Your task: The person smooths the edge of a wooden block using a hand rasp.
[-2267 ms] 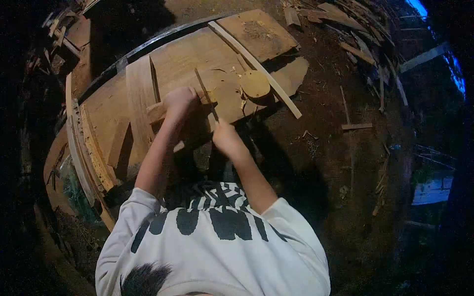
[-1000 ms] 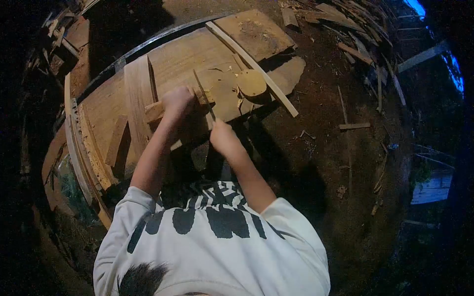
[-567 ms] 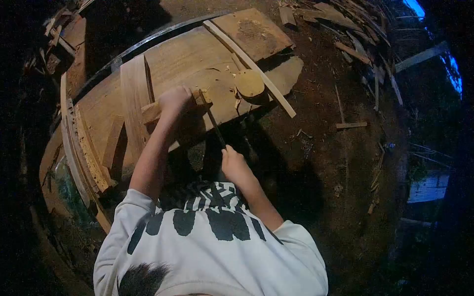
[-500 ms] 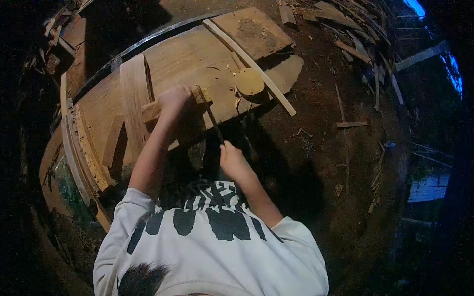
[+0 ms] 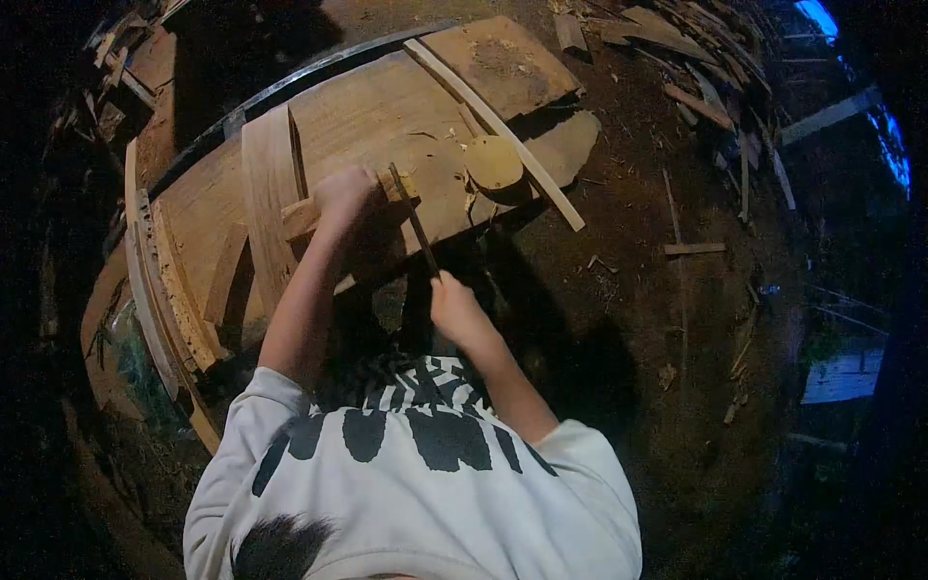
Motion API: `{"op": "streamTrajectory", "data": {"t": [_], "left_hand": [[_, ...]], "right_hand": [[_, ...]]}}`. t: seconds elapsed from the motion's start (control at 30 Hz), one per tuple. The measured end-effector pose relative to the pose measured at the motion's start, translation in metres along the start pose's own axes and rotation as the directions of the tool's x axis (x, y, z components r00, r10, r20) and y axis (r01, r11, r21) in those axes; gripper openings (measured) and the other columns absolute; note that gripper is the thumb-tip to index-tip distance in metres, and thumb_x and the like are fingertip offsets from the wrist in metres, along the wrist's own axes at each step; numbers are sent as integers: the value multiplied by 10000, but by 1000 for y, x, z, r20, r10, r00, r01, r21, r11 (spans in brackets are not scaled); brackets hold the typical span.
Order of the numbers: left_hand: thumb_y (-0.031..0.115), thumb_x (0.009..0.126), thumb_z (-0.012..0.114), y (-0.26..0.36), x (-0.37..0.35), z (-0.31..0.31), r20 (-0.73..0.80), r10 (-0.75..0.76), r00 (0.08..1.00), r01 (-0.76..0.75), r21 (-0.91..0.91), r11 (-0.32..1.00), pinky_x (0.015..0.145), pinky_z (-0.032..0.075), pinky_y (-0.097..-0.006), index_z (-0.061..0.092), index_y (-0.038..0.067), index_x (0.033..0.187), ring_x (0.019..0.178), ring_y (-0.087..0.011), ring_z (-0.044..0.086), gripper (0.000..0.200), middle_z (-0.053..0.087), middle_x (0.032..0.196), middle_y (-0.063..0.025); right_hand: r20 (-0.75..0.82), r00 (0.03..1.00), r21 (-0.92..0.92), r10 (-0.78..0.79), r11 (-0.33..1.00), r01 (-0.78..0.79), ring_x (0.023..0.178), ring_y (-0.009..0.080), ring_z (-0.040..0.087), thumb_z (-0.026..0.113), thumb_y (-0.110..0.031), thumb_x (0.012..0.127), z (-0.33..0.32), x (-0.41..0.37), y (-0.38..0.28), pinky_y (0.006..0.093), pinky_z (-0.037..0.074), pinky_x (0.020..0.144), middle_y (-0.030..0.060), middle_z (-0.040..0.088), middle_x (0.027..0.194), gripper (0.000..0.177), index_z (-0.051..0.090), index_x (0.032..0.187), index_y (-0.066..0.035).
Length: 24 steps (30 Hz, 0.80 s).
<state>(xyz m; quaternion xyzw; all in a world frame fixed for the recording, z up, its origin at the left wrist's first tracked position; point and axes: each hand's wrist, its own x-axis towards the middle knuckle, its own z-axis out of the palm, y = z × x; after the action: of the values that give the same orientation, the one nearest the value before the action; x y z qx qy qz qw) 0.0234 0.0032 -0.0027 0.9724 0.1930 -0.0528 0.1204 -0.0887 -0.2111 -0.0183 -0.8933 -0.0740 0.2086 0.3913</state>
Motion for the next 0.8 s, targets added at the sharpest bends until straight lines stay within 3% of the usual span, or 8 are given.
{"op": "streamTrajectory", "data": {"t": [0.07,0.17,0.33,0.43,0.57,0.63,0.73,0.8], "left_hand": [[271,859,377,-2,5,3,13,21,1000,-21,19,1000,679,509,-448,696,79,877,825,-320,656,373,668,892,-157],[272,868,362,-6,4,13,-13,74,997,-74,46,996,659,509,-460,688,62,832,784,-337,654,390,665,849,-168],[256,873,352,-4,2,6,-58,117,991,-115,32,993,627,508,-470,672,49,797,732,-349,653,388,658,792,-188],[242,835,413,-4,4,4,39,93,995,-95,68,993,670,513,-437,696,80,890,845,-330,654,330,670,906,-157],[231,846,399,-4,0,5,-6,154,988,-152,88,984,626,504,-467,673,52,822,764,-357,649,329,662,831,-180],[228,843,404,-6,4,9,-6,147,989,-147,78,986,626,503,-467,676,49,824,768,-357,649,325,661,834,-181],[238,844,401,-6,8,16,-35,92,995,-91,44,995,623,504,-467,676,46,835,772,-358,650,336,661,829,-186],[253,858,381,-3,3,7,29,108,994,-110,88,990,669,511,-444,695,81,882,823,-322,656,359,670,893,-157]], "right_hand": [[2,999,2,40,999,-40,930,479,526,410,-183,910,0,-4,5,502,440,788,328,565,928,273,520,1034,34],[-70,996,-1,-55,998,55,917,471,532,415,-184,909,5,15,10,504,443,773,312,573,919,264,523,1021,29],[-18,995,-39,-97,995,96,906,462,535,411,-181,908,8,71,-34,505,440,756,288,580,913,249,531,978,26],[-43,985,-16,-165,986,164,892,470,532,403,-178,909,12,74,-25,512,434,744,288,578,901,238,527,955,20],[-53,993,2,-106,994,106,888,478,527,397,-187,913,1,20,-7,516,430,740,285,577,895,240,519,952,15],[23,999,32,29,999,-30,901,484,520,395,-197,915,-8,-3,-7,519,428,750,288,575,905,250,515,968,17],[49,999,27,13,1000,-14,920,483,518,396,-204,916,-8,-2,-7,516,429,764,298,572,909,257,516,965,19],[19,999,33,-29,999,28,918,483,519,398,-204,916,0,18,-9,518,428,763,304,569,904,254,516,958,17]]}}
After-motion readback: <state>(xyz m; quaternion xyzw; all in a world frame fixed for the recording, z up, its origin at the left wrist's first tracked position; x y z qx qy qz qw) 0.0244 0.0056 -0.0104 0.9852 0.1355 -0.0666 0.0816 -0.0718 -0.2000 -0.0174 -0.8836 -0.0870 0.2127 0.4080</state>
